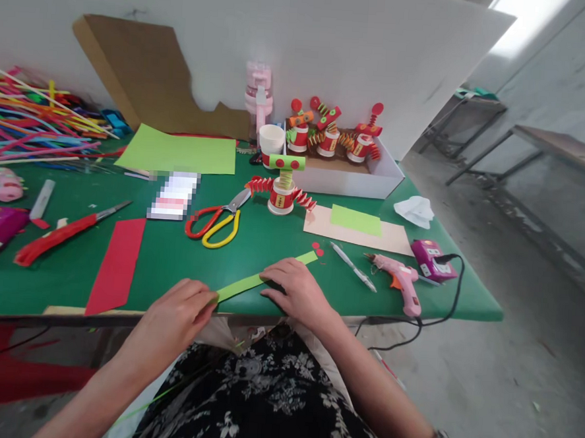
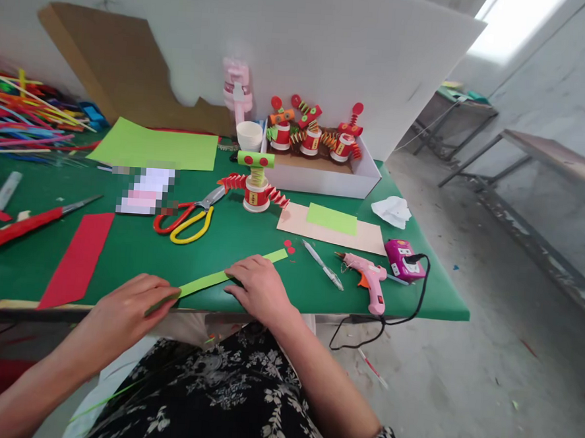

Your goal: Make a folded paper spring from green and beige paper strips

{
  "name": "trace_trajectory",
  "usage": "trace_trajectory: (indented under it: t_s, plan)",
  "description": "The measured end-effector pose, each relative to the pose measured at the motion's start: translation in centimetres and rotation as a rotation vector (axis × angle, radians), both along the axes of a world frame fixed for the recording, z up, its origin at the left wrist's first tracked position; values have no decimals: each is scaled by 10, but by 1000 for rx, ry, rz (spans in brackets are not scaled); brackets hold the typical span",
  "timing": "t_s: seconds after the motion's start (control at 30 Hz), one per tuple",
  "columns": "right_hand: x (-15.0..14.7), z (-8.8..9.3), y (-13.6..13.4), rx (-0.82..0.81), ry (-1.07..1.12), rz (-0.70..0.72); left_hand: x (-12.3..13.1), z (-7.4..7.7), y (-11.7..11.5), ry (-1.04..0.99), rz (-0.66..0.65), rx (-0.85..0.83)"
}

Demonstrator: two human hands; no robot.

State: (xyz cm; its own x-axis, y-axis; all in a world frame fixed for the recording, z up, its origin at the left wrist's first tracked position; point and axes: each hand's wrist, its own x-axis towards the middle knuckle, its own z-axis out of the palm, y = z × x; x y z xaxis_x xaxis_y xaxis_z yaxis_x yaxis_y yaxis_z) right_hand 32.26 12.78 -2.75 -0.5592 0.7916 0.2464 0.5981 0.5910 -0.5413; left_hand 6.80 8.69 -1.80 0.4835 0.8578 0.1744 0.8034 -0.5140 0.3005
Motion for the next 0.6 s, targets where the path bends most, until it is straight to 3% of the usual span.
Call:
trace_trajectory:
  t_s: [0.23,0.43,0.6]
  plan:
    - [-3,-5,9,20,-19,-28,-3,6,9,-88,-24,-25]
    - [-8,1,9,16,-62,-34,-4,10,10,-59,-26,-30]
    - [-16,7,-16,17,-172,14,-11,-5,-2,103,-109,219]
